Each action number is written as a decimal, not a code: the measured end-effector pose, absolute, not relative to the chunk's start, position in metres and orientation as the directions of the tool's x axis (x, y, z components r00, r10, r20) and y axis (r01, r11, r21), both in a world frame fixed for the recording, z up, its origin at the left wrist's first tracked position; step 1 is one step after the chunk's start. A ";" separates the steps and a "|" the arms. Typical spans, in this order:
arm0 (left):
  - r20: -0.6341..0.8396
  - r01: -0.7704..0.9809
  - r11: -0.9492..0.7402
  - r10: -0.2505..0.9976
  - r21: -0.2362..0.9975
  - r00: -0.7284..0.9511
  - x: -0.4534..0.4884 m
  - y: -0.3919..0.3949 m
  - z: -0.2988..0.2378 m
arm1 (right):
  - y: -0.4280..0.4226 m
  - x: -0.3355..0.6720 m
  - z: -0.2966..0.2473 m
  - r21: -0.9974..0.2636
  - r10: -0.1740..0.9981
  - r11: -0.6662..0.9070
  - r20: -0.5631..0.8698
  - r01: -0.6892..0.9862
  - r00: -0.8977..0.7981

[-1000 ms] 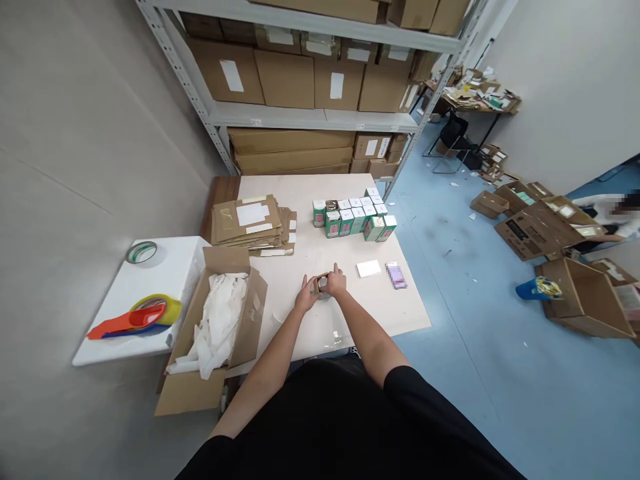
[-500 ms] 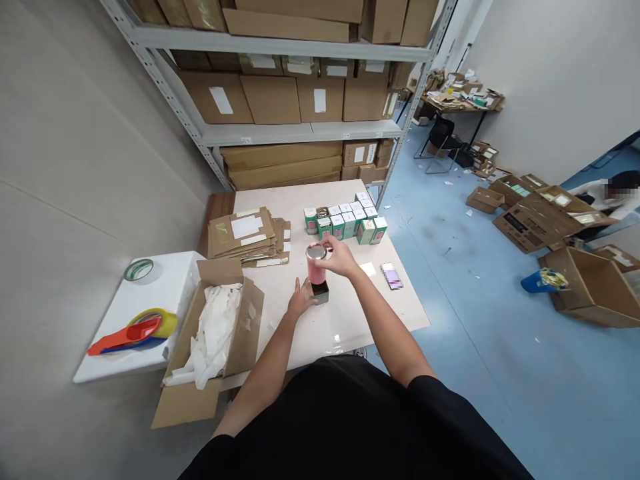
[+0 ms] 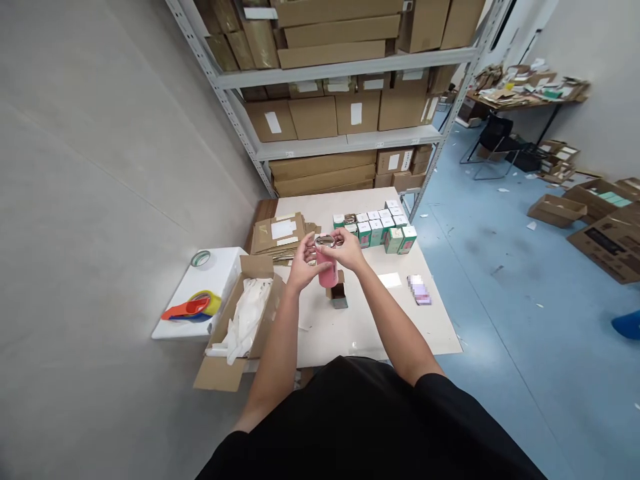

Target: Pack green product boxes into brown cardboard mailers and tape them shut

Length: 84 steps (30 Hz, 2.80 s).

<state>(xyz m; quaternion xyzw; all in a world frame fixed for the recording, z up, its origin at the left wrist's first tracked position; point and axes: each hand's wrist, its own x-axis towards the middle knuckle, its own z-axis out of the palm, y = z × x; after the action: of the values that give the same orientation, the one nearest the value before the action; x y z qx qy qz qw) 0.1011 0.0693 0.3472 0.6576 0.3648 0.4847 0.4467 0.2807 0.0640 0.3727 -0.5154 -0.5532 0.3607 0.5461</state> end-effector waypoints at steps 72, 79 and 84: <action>0.113 -0.018 -0.112 0.991 0.994 0.074 0.183 0.038 0.359 | -0.026 0.341 0.300 -0.993 1.000 0.014 0.014 0.121 0.004; 0.083 0.062 -0.097 0.975 0.993 0.205 0.154 0.042 0.355 | -0.018 0.329 0.275 -0.989 0.995 -0.015 -0.030 0.148 -0.098; 0.011 0.327 -0.089 0.972 0.941 0.233 0.133 0.046 0.343 | -0.010 0.305 0.215 -0.994 0.998 -0.044 -0.038 0.100 0.058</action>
<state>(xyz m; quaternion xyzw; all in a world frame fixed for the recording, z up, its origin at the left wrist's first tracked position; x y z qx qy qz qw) 0.1330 0.0457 0.3431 0.6443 0.5040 0.3595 0.4490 0.3046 -0.0104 0.2151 -0.5489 -0.5000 0.4699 0.4774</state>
